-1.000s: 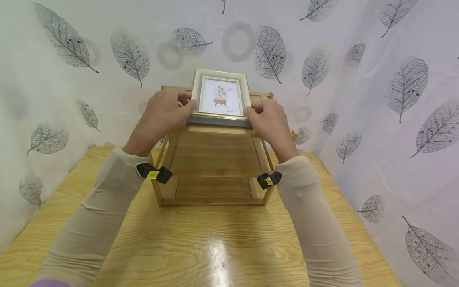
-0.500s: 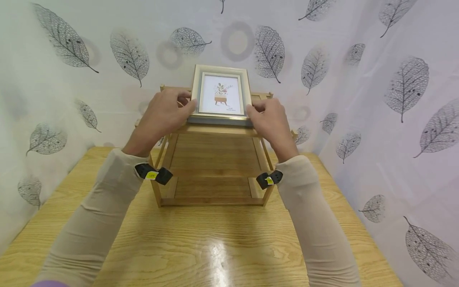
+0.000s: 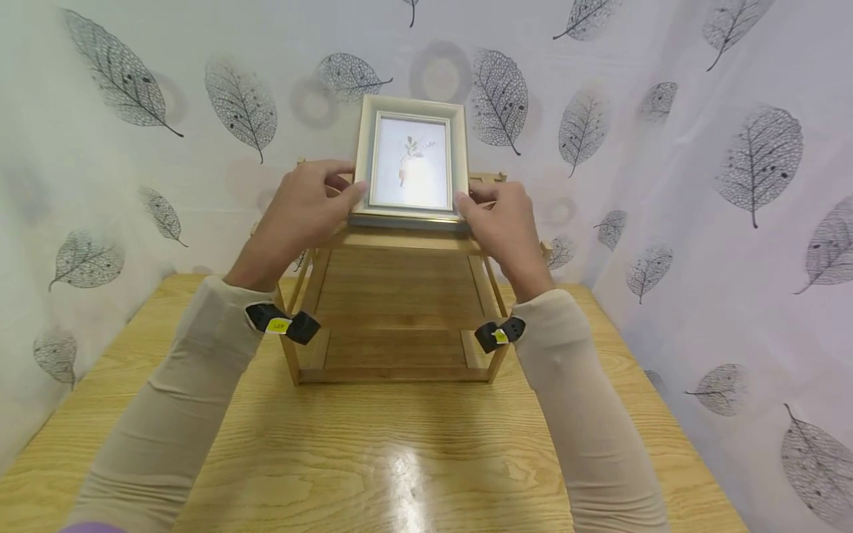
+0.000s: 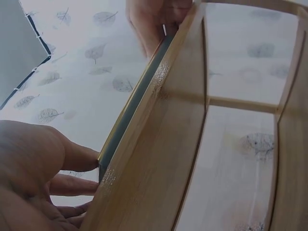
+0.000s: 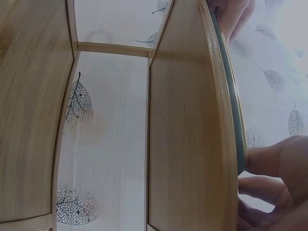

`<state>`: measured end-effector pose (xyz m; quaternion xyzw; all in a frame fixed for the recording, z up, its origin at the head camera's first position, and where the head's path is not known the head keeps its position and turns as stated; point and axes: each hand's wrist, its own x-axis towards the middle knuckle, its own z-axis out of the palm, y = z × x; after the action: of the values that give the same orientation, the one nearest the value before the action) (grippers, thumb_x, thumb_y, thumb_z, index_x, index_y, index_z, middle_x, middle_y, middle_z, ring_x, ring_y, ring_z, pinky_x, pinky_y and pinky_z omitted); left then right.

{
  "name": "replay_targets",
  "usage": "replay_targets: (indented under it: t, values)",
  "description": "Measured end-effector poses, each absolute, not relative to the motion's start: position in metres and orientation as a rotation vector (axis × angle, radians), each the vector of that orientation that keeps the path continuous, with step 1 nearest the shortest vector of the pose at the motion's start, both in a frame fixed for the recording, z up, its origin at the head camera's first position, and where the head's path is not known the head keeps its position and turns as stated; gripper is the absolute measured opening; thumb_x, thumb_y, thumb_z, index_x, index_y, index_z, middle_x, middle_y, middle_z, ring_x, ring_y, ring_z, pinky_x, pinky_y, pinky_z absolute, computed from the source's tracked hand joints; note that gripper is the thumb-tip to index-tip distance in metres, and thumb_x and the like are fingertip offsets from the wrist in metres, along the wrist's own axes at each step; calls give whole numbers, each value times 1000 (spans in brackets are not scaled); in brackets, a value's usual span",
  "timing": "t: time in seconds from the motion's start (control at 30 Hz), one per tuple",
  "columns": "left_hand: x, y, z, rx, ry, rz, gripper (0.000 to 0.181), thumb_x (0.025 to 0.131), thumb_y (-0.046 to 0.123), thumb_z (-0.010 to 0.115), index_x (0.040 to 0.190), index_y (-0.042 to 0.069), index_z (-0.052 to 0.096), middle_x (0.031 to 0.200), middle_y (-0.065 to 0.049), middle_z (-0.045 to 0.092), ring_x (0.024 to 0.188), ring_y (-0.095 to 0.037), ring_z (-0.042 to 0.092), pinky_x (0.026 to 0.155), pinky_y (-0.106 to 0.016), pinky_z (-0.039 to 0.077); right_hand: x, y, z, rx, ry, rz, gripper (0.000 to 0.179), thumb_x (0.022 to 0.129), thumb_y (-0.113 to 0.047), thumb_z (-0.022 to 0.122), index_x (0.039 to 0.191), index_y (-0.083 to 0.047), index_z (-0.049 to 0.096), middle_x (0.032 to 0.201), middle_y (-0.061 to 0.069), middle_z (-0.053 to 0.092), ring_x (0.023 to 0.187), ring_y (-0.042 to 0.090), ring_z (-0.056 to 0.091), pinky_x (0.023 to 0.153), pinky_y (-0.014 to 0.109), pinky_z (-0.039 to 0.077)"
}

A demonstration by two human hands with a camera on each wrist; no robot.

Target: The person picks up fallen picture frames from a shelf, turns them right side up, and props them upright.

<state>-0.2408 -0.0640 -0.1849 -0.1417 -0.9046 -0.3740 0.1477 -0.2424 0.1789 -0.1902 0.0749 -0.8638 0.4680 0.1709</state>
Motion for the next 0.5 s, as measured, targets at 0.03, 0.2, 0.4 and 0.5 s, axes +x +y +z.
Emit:
replay_targets:
  t: [0.03, 0.2, 0.4, 0.5]
  values:
    - [-241, -64, -185, -412, -2599, -1081, 36, 97, 31, 51, 128, 12, 57, 117, -6, 63, 103, -18, 59, 84, -32, 50, -243, 179, -191, 219, -2444, 1339, 36, 90, -28, 63, 122, -11, 64, 113, 11, 65, 83, 15, 57, 61, 20, 50]
    - [-242, -65, -185, -405, -2606, -1113, 42, 98, 31, 50, 137, 14, 50, 121, -6, 62, 107, -18, 59, 88, -32, 50, -245, 180, -191, 226, -2417, 1370, 38, 89, -28, 65, 123, -11, 63, 116, 9, 63, 86, 17, 59, 65, 21, 53]
    - [-243, -65, -185, -389, -2610, -1141, 45, 97, 30, 52, 140, 17, 46, 122, -5, 62, 104, -16, 60, 83, -28, 51, -247, 180, -192, 234, -2389, 1407, 38, 89, -26, 66, 124, -10, 62, 120, 9, 62, 88, 18, 61, 69, 23, 55]
    - [-243, -64, -185, -374, -2606, -1146, 46, 97, 30, 53, 140, 17, 46, 122, -5, 62, 104, -16, 60, 83, -28, 51, -248, 181, -194, 242, -2372, 1430, 38, 89, -23, 66, 124, -9, 61, 122, 10, 61, 87, 18, 62, 67, 24, 56]
